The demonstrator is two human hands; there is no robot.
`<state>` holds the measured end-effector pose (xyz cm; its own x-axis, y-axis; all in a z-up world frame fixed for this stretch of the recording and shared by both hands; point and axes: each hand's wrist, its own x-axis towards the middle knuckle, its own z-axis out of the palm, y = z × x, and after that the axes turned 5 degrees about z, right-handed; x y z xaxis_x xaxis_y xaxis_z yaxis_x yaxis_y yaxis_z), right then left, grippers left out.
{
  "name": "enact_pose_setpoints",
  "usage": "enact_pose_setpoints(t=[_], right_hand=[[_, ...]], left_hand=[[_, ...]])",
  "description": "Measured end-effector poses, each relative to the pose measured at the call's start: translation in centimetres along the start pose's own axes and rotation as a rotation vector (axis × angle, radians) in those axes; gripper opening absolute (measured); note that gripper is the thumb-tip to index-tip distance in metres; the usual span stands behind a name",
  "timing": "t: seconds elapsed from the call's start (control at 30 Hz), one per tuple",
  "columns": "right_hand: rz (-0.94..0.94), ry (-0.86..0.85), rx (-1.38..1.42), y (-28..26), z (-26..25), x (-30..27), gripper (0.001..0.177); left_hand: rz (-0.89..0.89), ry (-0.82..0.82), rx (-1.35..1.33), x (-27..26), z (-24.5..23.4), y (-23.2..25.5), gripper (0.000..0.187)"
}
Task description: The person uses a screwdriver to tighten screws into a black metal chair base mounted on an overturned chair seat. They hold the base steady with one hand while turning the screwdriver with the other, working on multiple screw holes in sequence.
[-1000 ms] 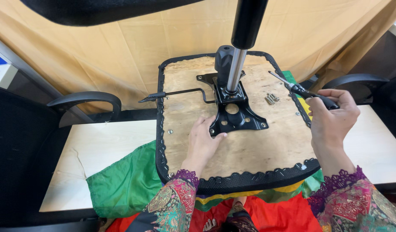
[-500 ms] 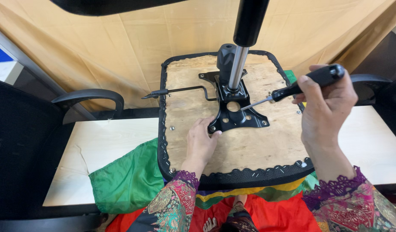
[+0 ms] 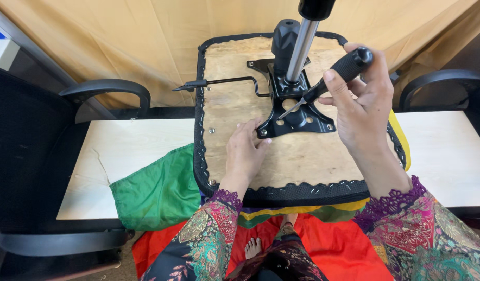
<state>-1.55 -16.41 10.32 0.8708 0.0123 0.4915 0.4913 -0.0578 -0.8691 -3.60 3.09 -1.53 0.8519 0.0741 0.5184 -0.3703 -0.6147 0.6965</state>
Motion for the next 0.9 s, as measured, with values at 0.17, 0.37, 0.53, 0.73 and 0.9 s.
enact_pose_setpoints(t=[0.17, 0.37, 0.53, 0.73, 0.9], right_hand=[[0.045, -0.025, -0.065, -0.5, 0.9, -0.4, 0.043], [0.082, -0.044, -0.124, -1.4, 2.0, -0.6, 0.045], [0.061, -0.043, -0.230, -1.7, 2.2, -0.8, 0.045], [0.105, -0.077, -0.214, -1.5, 2.6, -0.9, 0.045], [0.067, -0.078, -0.264, -1.7, 2.5, -0.8, 0.047]], left_hand=[[-0.107, -0.035, -0.007, 0.0, -0.5, 0.8, 0.037], [-0.139, -0.031, -0.003, 0.3, -0.9, 1.5, 0.035], [-0.163, -0.058, 0.036, 0.4, -0.7, 1.4, 0.033], [-0.152, -0.010, 0.008, 0.3, -0.4, 1.0, 0.025], [-0.151, -0.012, 0.015, 0.2, -0.3, 0.8, 0.022]])
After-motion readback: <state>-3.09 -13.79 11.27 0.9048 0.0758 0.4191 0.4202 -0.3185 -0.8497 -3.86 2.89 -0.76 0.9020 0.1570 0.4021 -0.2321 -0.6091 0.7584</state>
